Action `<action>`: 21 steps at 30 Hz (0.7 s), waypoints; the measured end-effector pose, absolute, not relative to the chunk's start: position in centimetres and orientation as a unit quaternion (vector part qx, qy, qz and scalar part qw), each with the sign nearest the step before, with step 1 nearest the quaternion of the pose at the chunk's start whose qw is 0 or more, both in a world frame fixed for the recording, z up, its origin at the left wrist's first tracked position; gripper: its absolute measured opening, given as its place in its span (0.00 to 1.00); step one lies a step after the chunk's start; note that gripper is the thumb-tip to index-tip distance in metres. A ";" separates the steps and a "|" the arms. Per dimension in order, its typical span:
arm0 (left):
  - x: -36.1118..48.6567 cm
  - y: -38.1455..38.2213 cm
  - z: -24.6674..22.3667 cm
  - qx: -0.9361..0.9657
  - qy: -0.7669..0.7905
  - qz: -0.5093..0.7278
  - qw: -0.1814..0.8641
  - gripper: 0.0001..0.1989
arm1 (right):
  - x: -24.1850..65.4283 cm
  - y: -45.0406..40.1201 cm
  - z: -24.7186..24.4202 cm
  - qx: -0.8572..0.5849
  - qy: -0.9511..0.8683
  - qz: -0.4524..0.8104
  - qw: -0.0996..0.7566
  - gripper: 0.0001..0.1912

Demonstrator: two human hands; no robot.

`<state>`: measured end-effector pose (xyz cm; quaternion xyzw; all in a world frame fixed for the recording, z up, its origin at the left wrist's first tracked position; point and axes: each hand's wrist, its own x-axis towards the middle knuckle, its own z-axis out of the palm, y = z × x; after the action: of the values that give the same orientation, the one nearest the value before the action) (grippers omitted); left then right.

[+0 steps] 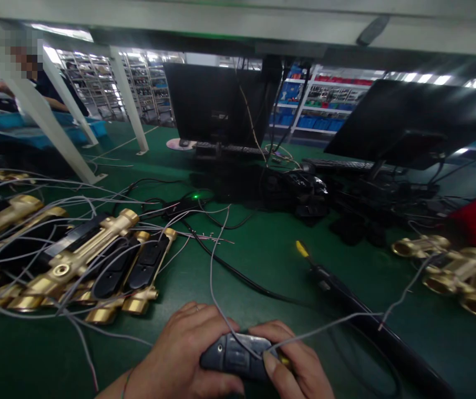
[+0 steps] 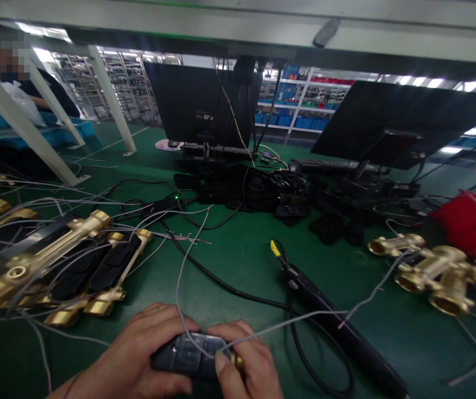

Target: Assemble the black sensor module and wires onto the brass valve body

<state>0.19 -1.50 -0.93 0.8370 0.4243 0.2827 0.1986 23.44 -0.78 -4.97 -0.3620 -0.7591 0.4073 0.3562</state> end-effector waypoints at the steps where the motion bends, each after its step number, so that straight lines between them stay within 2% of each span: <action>1: 0.2 -1.5 -0.9 0.837 0.424 0.284 0.199 0.27 | 23.3 -0.9 -5.0 -0.364 -0.754 0.414 0.357 0.14; 9: 0.4 -1.7 -1.2 0.832 0.429 0.287 0.203 0.25 | 23.4 -1.1 -5.2 -0.348 -0.737 0.451 0.365 0.13; 14: 0.3 -1.7 -1.5 0.839 0.431 0.284 0.173 0.25 | 23.6 -1.2 -4.5 -0.335 -0.712 0.510 0.347 0.21; 17: 0.2 -1.7 -1.5 0.844 0.422 0.287 0.165 0.24 | 23.8 -1.2 -4.4 -0.331 -0.709 0.533 0.321 0.17; 21: 0.2 -1.7 -1.4 0.851 0.412 0.286 0.154 0.24 | 24.4 -1.1 -4.8 -0.329 -0.726 0.515 0.317 0.20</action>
<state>0.24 -1.65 -1.39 0.8510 0.4125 0.2863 0.1538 24.44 -1.10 -4.79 -0.3287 -0.7256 0.5147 0.3170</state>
